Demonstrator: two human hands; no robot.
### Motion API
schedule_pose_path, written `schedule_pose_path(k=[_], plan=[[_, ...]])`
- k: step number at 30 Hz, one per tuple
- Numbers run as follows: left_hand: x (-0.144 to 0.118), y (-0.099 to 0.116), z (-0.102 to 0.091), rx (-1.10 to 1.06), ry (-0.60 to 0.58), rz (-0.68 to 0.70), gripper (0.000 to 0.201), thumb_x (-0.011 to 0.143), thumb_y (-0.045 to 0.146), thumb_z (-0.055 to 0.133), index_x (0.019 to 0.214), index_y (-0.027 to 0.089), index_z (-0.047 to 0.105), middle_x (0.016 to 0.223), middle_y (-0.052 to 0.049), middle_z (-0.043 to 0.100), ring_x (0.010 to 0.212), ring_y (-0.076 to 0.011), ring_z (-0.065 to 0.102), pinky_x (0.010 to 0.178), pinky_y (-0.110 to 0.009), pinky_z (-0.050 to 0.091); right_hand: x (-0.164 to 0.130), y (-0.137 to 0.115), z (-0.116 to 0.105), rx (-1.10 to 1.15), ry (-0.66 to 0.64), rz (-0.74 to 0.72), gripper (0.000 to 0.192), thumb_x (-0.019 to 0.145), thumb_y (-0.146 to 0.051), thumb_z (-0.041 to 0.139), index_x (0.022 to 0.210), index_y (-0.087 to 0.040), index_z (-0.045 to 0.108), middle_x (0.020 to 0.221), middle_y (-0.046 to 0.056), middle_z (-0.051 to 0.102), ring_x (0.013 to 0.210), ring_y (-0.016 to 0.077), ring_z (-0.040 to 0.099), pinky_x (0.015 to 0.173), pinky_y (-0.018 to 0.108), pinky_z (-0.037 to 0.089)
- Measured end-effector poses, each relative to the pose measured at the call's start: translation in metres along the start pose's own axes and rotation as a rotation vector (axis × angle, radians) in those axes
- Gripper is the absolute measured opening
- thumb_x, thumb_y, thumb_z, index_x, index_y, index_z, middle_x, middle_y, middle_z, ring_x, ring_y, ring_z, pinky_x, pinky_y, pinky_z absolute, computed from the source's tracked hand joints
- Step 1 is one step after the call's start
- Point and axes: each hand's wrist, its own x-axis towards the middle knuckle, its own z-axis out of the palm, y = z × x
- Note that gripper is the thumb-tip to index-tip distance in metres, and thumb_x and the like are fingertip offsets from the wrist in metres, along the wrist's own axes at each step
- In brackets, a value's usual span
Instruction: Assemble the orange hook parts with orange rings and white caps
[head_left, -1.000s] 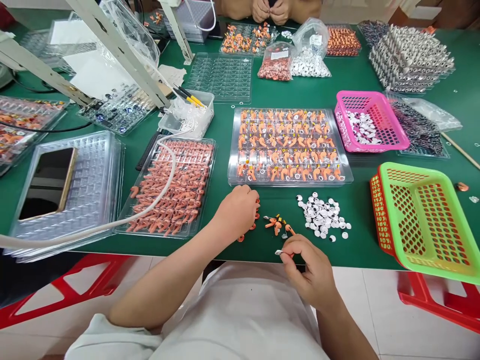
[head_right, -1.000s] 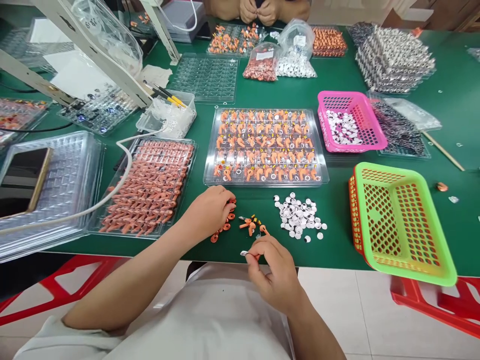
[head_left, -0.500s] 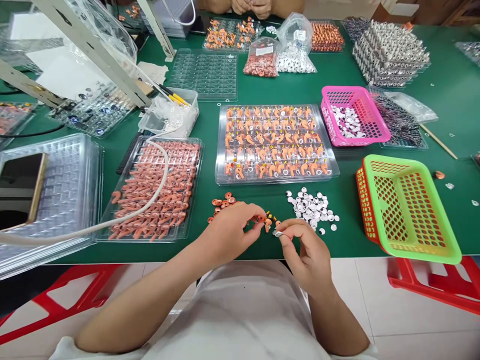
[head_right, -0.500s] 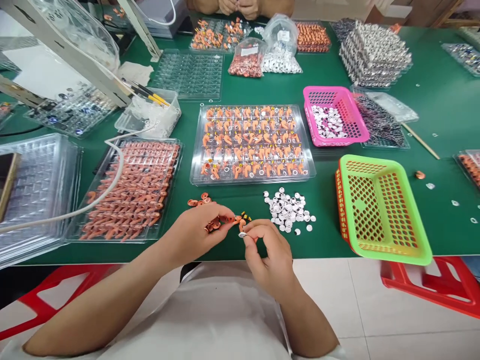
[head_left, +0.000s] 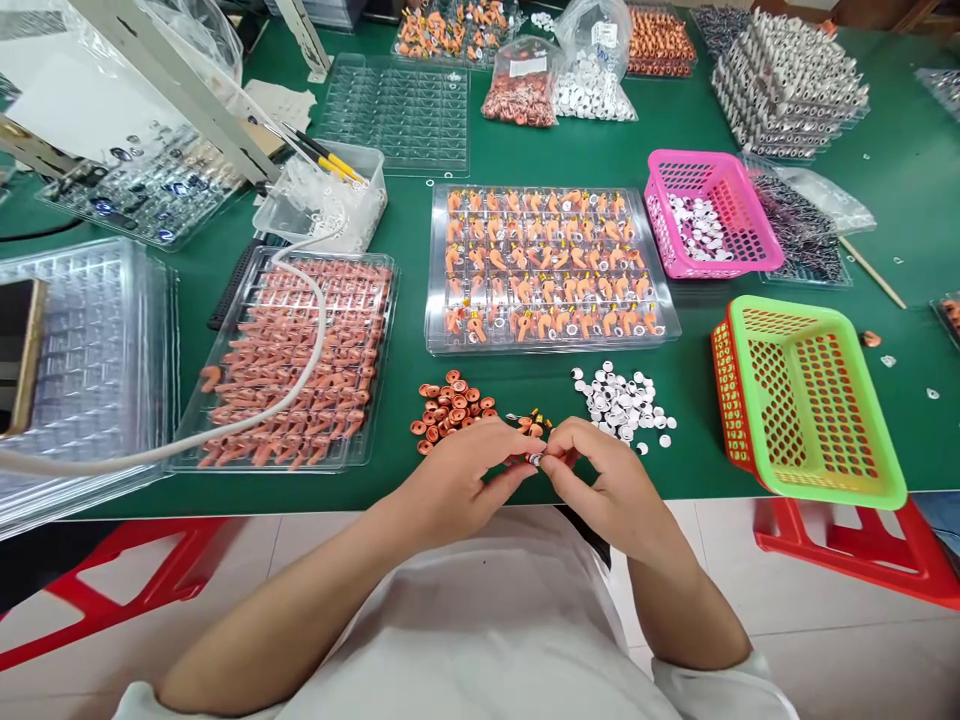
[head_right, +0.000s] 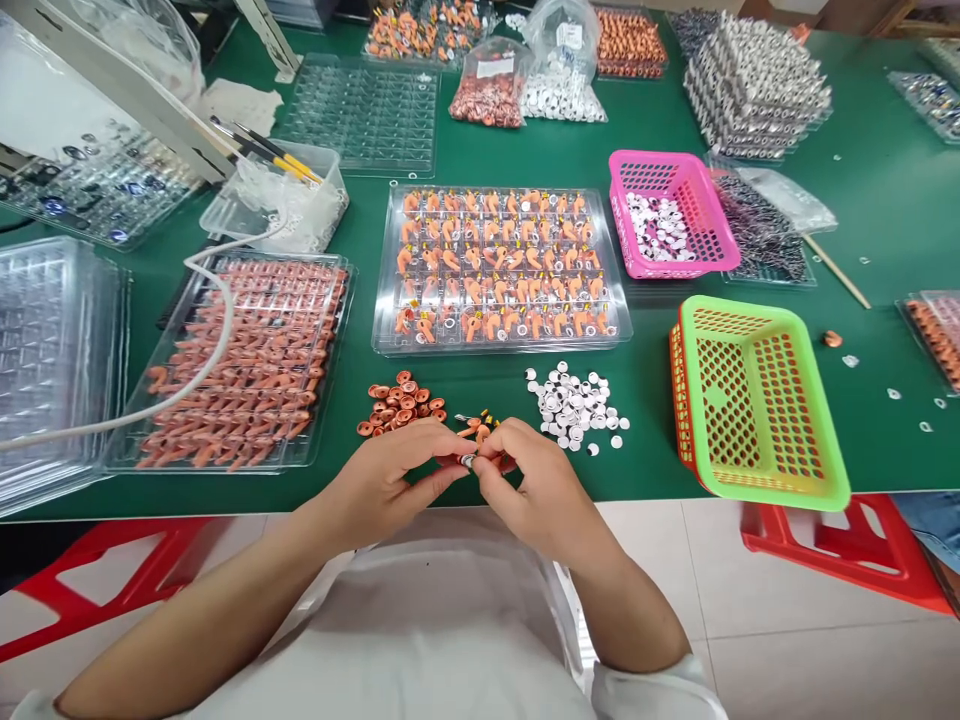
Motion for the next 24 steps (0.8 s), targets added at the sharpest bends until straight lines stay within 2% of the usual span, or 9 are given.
schedule_pose_path(k=[7, 17, 24], plan=[[-0.0059, -0.0053, 0.0010, -0.076, -0.021, -0.141, 0.018, 0.094, 0.017, 0.058, 0.110, 0.020, 0.066, 0.097, -0.005, 0.074, 0.087, -0.0160, 0.069, 0.077, -0.026, 0.053, 0.0021, 0.0013, -0.0015, -0.026, -0.045, 0.014, 0.014, 0.094, -0.015, 0.052, 0.082, -0.021, 0.057, 0.083, 0.000, 0.058, 0.073, 0.0142, 0.055, 0.068, 0.027, 0.047], [-0.0046, -0.0049, 0.0015, -0.013, -0.010, -0.124, 0.016, 0.096, 0.022, 0.056, 0.105, 0.021, 0.069, 0.082, -0.001, 0.073, 0.075, -0.0143, 0.068, 0.073, -0.025, 0.054, 0.0020, 0.0024, 0.0047, -0.067, 0.000, 0.036, 0.016, 0.092, -0.015, 0.053, 0.078, -0.021, 0.056, 0.078, -0.001, 0.058, 0.070, 0.0139, 0.054, 0.064, 0.026, 0.045], [-0.0042, -0.0057, 0.0051, 0.018, 0.041, -0.085, 0.012, 0.095, 0.020, 0.059, 0.101, 0.021, 0.069, 0.081, 0.000, 0.074, 0.071, -0.0124, 0.068, 0.069, -0.022, 0.052, 0.0017, 0.0029, 0.0080, -0.062, 0.018, 0.059, 0.015, 0.091, -0.013, 0.054, 0.078, -0.021, 0.056, 0.078, -0.001, 0.058, 0.069, 0.0136, 0.056, 0.061, 0.025, 0.043]])
